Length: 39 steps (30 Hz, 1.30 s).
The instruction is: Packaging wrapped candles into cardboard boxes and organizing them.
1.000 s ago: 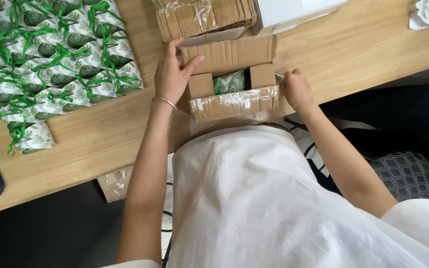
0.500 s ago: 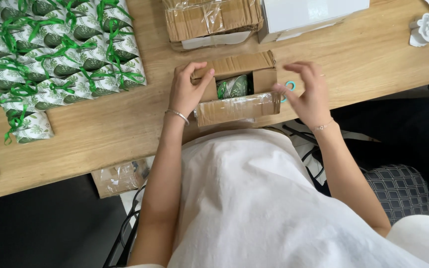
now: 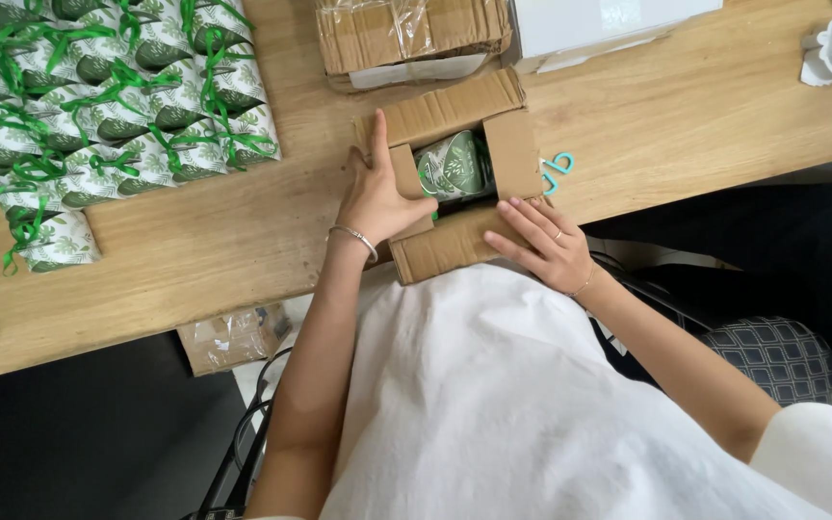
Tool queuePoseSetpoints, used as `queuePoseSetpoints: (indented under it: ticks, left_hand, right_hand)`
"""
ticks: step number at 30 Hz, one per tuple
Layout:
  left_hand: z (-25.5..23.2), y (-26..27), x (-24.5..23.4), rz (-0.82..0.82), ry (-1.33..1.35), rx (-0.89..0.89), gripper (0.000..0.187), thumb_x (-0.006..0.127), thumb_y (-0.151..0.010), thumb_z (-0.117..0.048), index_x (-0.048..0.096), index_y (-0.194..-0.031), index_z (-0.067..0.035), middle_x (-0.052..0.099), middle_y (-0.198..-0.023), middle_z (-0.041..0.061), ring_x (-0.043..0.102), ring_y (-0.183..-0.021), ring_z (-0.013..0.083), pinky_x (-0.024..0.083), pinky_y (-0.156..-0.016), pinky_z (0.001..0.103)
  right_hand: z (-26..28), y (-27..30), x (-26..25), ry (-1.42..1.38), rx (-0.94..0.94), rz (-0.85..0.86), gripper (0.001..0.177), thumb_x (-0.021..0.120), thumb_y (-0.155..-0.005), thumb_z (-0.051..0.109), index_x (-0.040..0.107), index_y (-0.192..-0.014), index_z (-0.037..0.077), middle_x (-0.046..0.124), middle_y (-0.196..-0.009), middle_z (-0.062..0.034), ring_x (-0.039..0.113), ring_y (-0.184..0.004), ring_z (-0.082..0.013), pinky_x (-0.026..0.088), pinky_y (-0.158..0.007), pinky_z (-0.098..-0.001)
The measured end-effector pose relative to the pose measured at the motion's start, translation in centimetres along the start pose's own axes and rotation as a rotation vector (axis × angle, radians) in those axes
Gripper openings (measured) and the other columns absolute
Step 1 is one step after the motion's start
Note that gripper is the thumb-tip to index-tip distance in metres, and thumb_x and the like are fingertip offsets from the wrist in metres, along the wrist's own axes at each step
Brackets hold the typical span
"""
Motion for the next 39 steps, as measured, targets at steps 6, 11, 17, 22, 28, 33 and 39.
queuePoseSetpoints:
  ticks: [6, 11, 17, 22, 28, 33, 39]
  left_hand:
    - [-2.8, 0.9, -5.4, 0.311, 0.451, -0.156, 0.123, 0.07, -0.07, -0.02, -0.009, -0.164, -0.021, 0.071, -0.12, 0.022, 0.07, -0.094, 0.0274, 0.055, -0.068, 0.039]
    - [7.4, 0.0, -2.9, 0.363, 0.799, 0.021, 0.101, 0.06, -0.079, 0.0, 0.017, -0.169, -0.02, 0.056, -0.104, 0.01, 0.059, -0.081, 0.016, 0.055, -0.071, 0.027]
    - [8.9, 1.5, -1.7, 0.201, 0.931, 0.254, 0.084, 0.079, -0.08, 0.002, 0.046, -0.157, -0.009, 0.051, -0.15, -0.001, 0.049, -0.136, 0.0116, 0.043, -0.114, 0.027]
    - [10.4, 1.3, 0.3, 0.096, 1.024, 0.167, 0.087, 0.09, -0.08, -0.01, 0.039, -0.15, -0.01, 0.055, -0.14, 0.005, 0.055, -0.127, 0.0183, 0.052, -0.108, 0.035]
    - [8.1, 4.1, 0.6, -0.264, 0.895, 0.184, 0.099, 0.089, -0.079, -0.024, 0.023, -0.153, -0.019, 0.04, -0.146, 0.014, 0.049, -0.133, 0.0274, 0.048, -0.109, 0.041]
    - [6.1, 6.5, 1.9, -0.531, -0.138, 0.237, 0.061, 0.081, -0.097, -0.034, 0.052, -0.149, -0.026, 0.037, -0.165, 0.012, 0.037, -0.153, 0.0312, 0.036, -0.131, 0.038]
    - [-0.3, 7.0, 1.8, -0.234, -0.217, 0.109, 0.157, 0.078, -0.052, -0.087, -0.001, -0.16, -0.004, -0.01, -0.162, 0.035, -0.007, -0.152, 0.0513, 0.012, -0.118, 0.072]
  right_hand:
    - [-0.1, 1.6, 2.5, 0.033, -0.024, 0.169, 0.05, 0.053, -0.101, 0.017, 0.057, -0.15, 0.026, 0.049, -0.157, -0.01, 0.043, -0.148, -0.0284, 0.03, -0.125, -0.0476]
    - [0.5, 4.0, 5.9, 0.156, -0.031, 0.276, 0.056, 0.056, -0.101, 0.027, 0.049, -0.156, 0.03, 0.042, -0.163, -0.0092, 0.033, -0.153, -0.0283, 0.021, -0.127, -0.047]
    - [0.8, 2.4, 3.7, 0.002, 0.069, 0.274, 0.062, 0.067, -0.095, 0.031, 0.052, -0.155, 0.026, 0.042, -0.162, -0.0149, 0.034, -0.152, -0.0334, 0.027, -0.125, -0.0491]
    - [-0.1, 0.1, 1.1, -0.295, 0.305, 0.147, 0.053, 0.075, -0.091, 0.013, 0.062, -0.141, 0.02, 0.052, -0.156, -0.0114, 0.05, -0.146, -0.031, 0.045, -0.117, -0.0428]
    - [-3.0, -5.4, -0.7, -0.275, 0.638, -0.027, 0.05, 0.087, -0.091, 0.013, 0.06, -0.134, 0.015, 0.052, -0.152, -0.0125, 0.059, -0.13, -0.039, 0.048, -0.107, -0.0439]
    - [-3.0, -6.2, 1.3, -0.183, 0.776, 0.452, 0.107, 0.084, -0.082, 0.041, 0.018, -0.158, 0.004, 0.024, -0.157, -0.0366, 0.051, -0.121, -0.059, 0.046, -0.099, -0.0568]
    - [-2.6, -2.4, 4.4, -0.186, 0.665, 0.177, 0.095, 0.069, -0.097, 0.032, 0.012, -0.163, -0.004, 0.026, -0.158, -0.0435, 0.052, -0.126, -0.0566, 0.054, -0.096, -0.0477]
Point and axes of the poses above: each hand's wrist, its own y-axis away from the middle knuckle, its own x-axis out of the palm, z = x × y, the point moved 2 cm from there along -y, towards the middle knuckle
